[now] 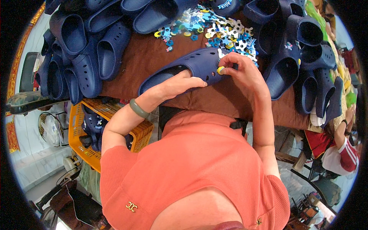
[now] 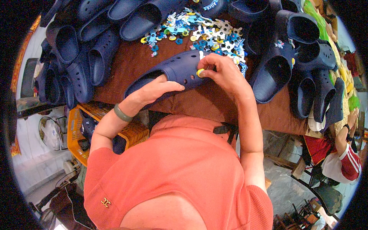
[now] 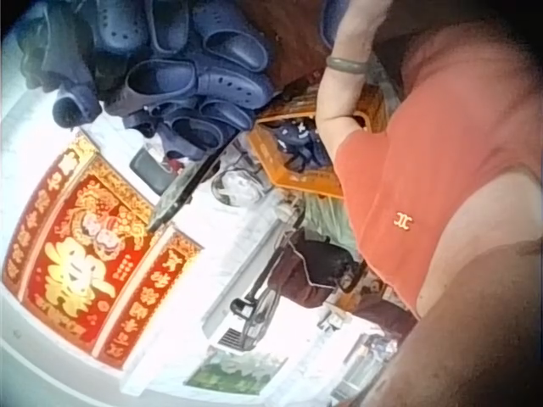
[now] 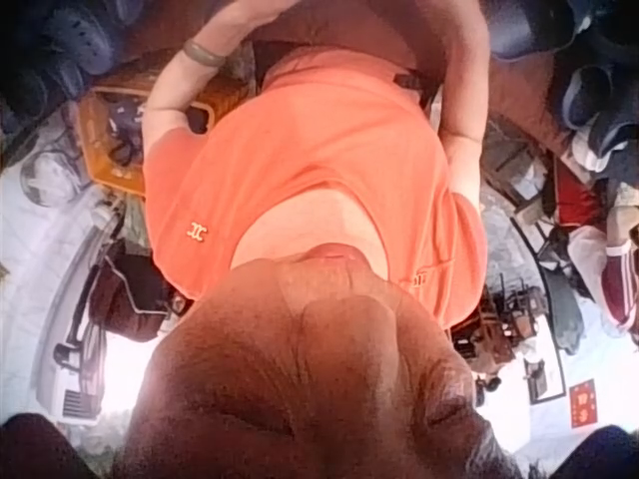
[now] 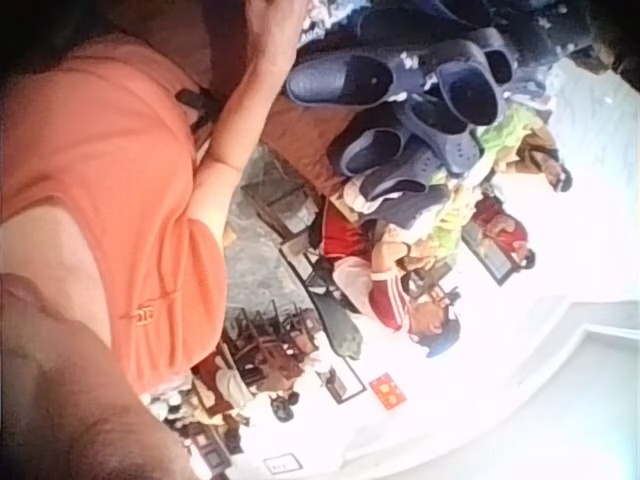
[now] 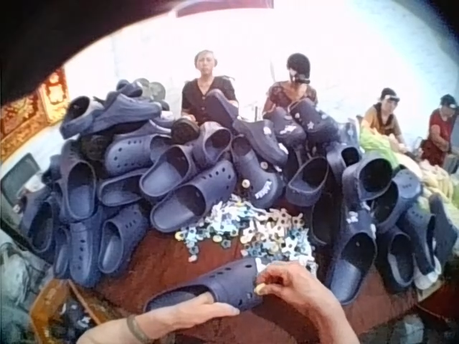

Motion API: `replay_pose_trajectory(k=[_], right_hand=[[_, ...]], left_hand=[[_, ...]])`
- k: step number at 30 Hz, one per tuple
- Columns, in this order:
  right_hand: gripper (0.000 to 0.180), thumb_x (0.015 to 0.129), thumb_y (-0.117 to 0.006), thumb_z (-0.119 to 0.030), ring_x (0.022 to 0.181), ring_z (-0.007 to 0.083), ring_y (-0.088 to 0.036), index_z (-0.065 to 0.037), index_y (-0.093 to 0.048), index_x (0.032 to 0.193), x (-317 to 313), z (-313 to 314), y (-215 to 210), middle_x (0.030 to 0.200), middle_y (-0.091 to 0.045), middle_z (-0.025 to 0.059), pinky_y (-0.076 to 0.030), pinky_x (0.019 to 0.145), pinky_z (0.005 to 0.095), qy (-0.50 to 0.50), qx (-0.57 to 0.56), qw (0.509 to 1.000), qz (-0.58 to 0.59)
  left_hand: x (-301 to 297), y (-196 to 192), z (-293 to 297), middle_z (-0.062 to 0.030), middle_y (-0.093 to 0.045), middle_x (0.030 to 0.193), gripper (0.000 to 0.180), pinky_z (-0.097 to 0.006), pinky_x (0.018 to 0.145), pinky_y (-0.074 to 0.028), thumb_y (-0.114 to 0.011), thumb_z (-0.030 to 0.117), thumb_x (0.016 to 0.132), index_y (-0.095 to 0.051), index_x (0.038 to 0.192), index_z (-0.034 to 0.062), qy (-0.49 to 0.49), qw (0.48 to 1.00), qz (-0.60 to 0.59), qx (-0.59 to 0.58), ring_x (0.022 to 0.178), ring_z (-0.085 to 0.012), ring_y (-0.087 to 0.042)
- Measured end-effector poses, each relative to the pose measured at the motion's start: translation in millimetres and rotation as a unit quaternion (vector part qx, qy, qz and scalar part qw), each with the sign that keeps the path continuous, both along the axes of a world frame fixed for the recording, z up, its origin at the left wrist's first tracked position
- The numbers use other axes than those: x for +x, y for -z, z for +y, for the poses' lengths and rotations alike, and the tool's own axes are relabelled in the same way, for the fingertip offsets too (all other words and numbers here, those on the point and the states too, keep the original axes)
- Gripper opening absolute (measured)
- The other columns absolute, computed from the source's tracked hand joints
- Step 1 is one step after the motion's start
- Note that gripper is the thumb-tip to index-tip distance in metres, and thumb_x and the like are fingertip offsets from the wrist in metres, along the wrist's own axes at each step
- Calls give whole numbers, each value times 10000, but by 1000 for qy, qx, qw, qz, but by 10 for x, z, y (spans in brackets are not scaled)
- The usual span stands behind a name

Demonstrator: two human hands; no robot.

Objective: Attaching decorative charms into the holes of rubber clogs.

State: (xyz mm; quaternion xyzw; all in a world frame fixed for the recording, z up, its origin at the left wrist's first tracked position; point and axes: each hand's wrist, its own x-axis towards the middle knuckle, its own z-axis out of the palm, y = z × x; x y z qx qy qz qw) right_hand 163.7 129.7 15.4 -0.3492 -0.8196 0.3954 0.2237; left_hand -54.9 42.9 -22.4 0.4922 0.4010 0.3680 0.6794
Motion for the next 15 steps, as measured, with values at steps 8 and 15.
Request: replay_pose_trajectory(k=[8, 15], right_hand=[[76, 757, -702, -104, 808, 242, -593, -91, -694, 832, 103, -89, 197, 859, -666, 61, -443, 749, 371, -1, 277, 961, -11], [213, 790, -665, -95, 919, 251, -559, -92, -651, 1002, 70, -352, 296, 978, -606, 44, -428, 807, 392, 50, 385, 920, -62]], left_hand=[[23, -30, -17, -80, -524, 1289, 549, -317, 1052, -335, -625, 153, 822, -467, 1321, -14, -4, 1000, -18, 2, 1186, -174, -471], [21, -29, -8, -84, -523, 1296, 560, -312, 1037, -355, -636, 127, 816, -462, 1330, -10, -10, 1000, -26, -7, 1174, -169, -480]])
